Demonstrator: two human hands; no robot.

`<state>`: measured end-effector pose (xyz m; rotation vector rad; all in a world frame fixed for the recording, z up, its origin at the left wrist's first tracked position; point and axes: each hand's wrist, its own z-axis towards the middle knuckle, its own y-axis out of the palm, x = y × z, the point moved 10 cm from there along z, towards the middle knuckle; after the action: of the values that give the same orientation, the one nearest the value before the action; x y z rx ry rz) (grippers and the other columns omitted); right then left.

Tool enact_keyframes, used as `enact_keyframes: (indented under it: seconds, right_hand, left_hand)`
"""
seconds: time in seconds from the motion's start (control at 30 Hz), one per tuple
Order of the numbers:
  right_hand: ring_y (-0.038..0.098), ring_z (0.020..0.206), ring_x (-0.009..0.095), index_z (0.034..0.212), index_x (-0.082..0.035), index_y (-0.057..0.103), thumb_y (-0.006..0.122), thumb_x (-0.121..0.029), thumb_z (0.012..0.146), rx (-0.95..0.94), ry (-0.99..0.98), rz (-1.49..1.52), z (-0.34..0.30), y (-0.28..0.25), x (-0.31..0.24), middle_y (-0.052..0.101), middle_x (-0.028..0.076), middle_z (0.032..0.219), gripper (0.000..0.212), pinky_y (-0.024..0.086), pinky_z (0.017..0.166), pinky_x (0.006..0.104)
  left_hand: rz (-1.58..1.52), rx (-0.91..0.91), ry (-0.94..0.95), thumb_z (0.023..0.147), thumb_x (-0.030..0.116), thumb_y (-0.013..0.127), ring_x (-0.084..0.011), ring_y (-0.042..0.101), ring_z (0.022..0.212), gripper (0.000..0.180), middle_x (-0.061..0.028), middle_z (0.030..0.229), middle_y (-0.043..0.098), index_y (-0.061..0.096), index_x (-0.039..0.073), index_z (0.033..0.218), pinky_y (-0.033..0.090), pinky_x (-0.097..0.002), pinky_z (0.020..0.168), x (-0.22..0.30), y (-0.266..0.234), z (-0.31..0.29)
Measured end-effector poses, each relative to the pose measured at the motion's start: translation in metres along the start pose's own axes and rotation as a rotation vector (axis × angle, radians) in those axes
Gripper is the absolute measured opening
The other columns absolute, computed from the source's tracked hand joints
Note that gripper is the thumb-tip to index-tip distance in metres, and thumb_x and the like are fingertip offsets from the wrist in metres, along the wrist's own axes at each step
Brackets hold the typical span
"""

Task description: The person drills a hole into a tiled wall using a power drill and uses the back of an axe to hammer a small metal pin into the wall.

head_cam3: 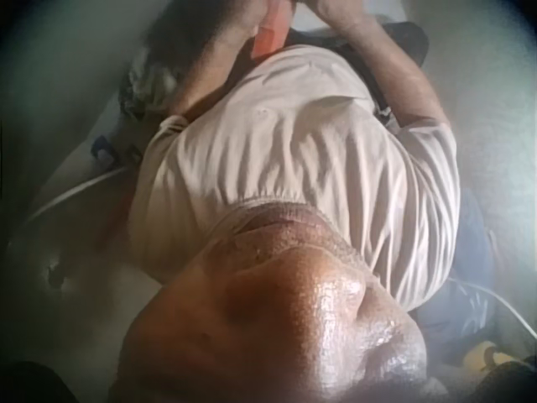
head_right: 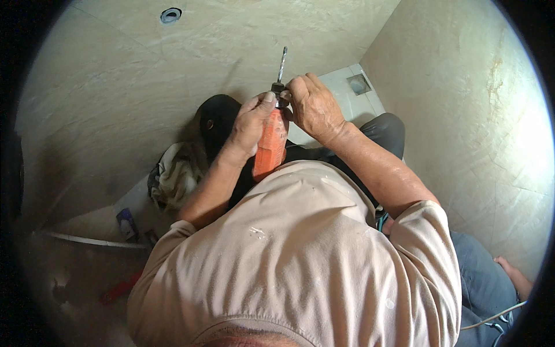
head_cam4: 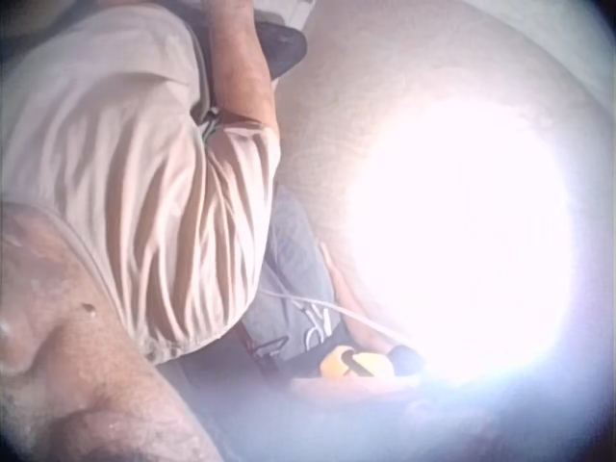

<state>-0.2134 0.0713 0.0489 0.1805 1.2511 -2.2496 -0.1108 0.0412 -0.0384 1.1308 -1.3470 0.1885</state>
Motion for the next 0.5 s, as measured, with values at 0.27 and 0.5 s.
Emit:
enact_keyframes:
  seconds: [0.27, 0.5]
  right_hand:
    - [0.063, 0.071, 0.049, 0.105, 0.005, 0.053, 0.054, -0.022, 0.109, 0.15, 0.645, 0.253, -0.021, 0.023, 0.04, 0.064, 0.028, 0.077, 0.027, 0.049, 0.065, 0.0543]
    - [0.059, 0.058, 0.021, 0.101, -0.001, 0.065, 0.054, -0.032, 0.11, 0.214, 1.134, 0.827, -0.088, 0.053, 0.151, 0.061, 0.007, 0.07, 0.034, 0.053, 0.063, 0.0363]
  left_hand:
    - [0.469, 0.285, 0.117, 0.111, 0.034, 0.054, -0.0092, 0.054, 0.072, 0.039, 0.0003, 0.081, 0.06, 0.068, -0.002, 0.102, 0.048, -0.0273, 0.066, -0.002, -0.016, 0.006]
    - [0.114, 0.095, 0.039, 0.108, 0.043, 0.057, -0.0187, 0.07, 0.085, 0.041, -0.0101, 0.091, 0.072, 0.067, 0.004, 0.1, 0.058, -0.035, 0.078, 0.002, -0.031, -0.006]
